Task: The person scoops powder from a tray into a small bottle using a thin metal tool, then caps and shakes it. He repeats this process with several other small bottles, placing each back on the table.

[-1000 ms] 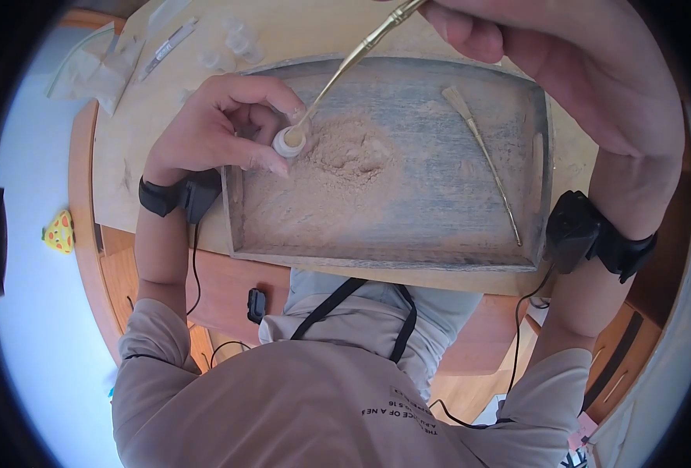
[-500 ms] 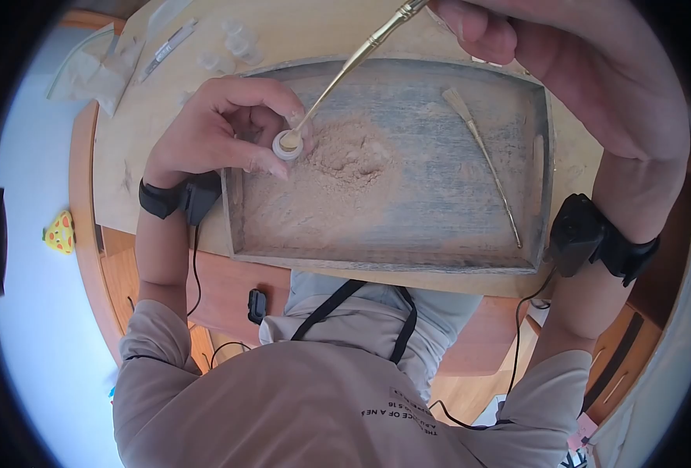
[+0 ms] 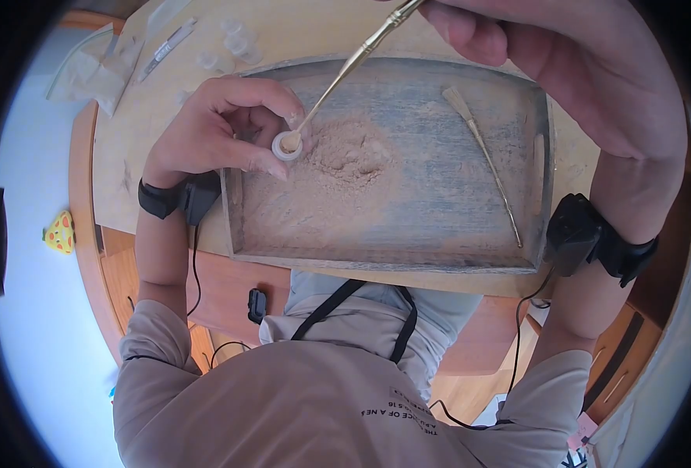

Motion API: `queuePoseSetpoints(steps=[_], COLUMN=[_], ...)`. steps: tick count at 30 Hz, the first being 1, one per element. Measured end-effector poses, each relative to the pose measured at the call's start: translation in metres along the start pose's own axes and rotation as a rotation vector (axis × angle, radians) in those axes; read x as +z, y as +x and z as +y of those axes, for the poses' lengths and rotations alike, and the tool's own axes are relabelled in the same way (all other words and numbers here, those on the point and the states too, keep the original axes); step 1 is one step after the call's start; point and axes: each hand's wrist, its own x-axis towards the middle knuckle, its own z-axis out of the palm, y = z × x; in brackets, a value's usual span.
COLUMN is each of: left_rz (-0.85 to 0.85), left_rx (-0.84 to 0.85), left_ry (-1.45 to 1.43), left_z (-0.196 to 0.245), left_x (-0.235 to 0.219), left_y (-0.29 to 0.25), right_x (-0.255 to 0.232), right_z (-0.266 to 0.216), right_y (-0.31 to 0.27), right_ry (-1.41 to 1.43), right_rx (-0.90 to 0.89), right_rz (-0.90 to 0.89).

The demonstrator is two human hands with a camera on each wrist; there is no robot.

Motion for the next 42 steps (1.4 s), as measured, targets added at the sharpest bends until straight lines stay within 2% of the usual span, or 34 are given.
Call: queuePoseSetpoints(steps=[34, 39, 42], left_rz=[0.011, -0.015, -0.006], left_rx=[0.009, 0.003, 0.056], left_ry=[-0.001, -0.002, -0.043], left_z=[0.000, -0.002, -0.003], left_x=[0.001, -0.002, -0.002], left_y=[0.000, 0.000, -0.002], right_x=[-0.003, -0.017, -0.033], right_z=[-0.003, -0.009, -0.013], right_y=[0.000, -0.005, -0.020], right_ry=[0.007, 0.048, 0.113], right_rx=[-0.023, -0.061, -0.103], right_rz=[0.001, 0.009, -0.011])
